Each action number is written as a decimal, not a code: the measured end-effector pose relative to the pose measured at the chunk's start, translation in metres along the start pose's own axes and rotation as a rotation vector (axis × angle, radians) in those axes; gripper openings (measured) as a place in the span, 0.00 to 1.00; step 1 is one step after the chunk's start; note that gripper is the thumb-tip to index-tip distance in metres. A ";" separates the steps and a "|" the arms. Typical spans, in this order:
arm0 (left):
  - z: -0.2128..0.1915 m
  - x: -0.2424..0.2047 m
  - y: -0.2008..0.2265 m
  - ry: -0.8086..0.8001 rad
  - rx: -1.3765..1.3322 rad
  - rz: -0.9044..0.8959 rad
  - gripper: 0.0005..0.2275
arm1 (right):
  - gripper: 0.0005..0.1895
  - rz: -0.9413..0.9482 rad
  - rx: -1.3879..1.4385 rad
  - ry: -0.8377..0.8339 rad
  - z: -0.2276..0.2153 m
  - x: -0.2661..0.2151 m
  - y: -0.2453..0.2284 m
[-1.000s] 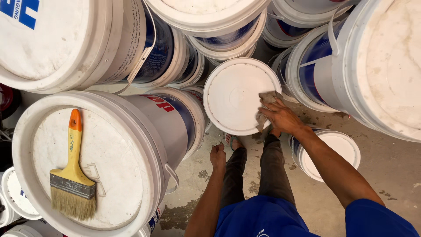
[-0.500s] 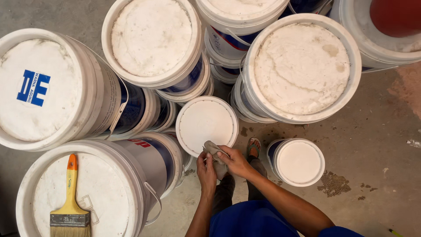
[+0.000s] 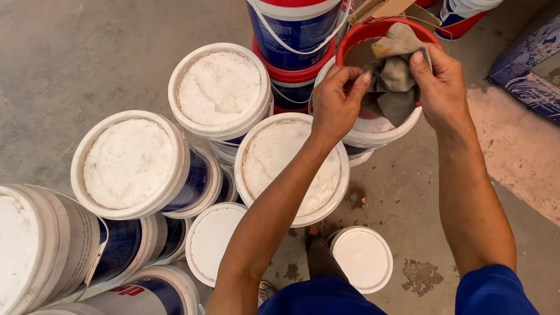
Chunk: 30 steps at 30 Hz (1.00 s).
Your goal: The person wipes the lids of paint buckets using a damp cloth, rinsing and wringing out the cloth in a separate bucket of water periodically.
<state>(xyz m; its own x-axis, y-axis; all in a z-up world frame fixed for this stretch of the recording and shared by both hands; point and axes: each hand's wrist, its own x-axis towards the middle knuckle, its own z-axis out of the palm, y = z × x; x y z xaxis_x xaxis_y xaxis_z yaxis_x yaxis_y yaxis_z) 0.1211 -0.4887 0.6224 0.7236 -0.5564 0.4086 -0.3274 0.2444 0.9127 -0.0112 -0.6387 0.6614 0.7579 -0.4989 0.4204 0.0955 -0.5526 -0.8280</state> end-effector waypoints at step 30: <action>0.069 0.148 -0.039 -0.919 0.778 -0.444 0.14 | 0.14 0.244 -0.038 -0.381 -0.115 0.117 0.083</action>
<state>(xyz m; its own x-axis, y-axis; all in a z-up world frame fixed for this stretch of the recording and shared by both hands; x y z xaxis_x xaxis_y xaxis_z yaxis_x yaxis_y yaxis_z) 0.1985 -0.6354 0.6468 0.2803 -0.8876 -0.3656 -0.6593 -0.4548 0.5987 0.0112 -0.8202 0.6845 0.9393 -0.3405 0.0420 -0.1341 -0.4772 -0.8685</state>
